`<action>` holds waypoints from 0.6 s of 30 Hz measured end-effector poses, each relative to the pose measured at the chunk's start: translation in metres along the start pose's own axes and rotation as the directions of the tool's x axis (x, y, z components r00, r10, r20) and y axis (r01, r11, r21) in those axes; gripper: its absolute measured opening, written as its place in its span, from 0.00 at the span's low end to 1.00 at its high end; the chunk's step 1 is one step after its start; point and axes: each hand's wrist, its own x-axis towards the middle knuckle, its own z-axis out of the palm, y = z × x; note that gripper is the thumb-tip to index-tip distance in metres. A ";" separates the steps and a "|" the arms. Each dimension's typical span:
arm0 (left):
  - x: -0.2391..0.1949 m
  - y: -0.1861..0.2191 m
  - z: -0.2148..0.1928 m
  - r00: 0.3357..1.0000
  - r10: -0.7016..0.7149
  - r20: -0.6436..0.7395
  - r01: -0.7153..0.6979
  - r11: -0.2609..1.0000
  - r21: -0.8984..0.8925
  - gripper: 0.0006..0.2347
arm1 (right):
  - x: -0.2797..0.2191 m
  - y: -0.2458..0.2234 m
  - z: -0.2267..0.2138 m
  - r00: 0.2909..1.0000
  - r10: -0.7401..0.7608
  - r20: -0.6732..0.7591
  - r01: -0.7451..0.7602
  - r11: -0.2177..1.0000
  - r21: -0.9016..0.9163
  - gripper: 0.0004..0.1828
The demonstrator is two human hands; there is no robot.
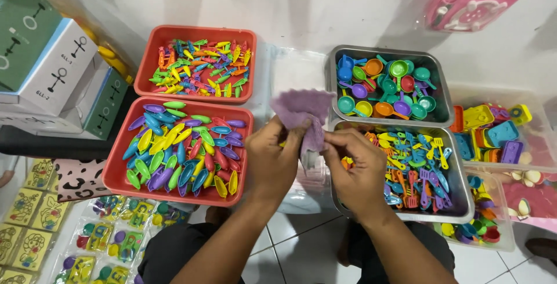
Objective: The person wipes various colorful plastic toys, including a toy car, a toy fork, and a toy spoon, using a purple cloth. The person picks up each item from a tray, wipes it, and places it into a clear plastic bag.
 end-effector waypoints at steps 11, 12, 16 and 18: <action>-0.016 -0.041 0.021 0.785 -0.546 0.292 0.612 0.610 -0.504 0.15 | -0.001 0.003 0.010 0.990 -0.107 -0.091 0.096 0.989 -0.112 0.06; -0.015 -0.039 0.019 0.786 -0.513 0.345 0.618 0.631 -0.469 0.15 | 0.000 0.005 0.009 0.989 -0.116 -0.089 0.102 0.985 -0.141 0.06; -0.009 -0.018 0.010 0.820 -0.426 0.383 0.568 0.693 -0.444 0.14 | 0.004 0.010 0.006 0.998 -0.044 -0.039 0.041 0.996 -0.073 0.09; -0.009 -0.011 0.006 0.929 -0.267 0.257 0.328 0.914 -0.237 0.11 | 0.006 0.014 0.002 1.000 0.008 0.025 -0.009 1.000 0.017 0.09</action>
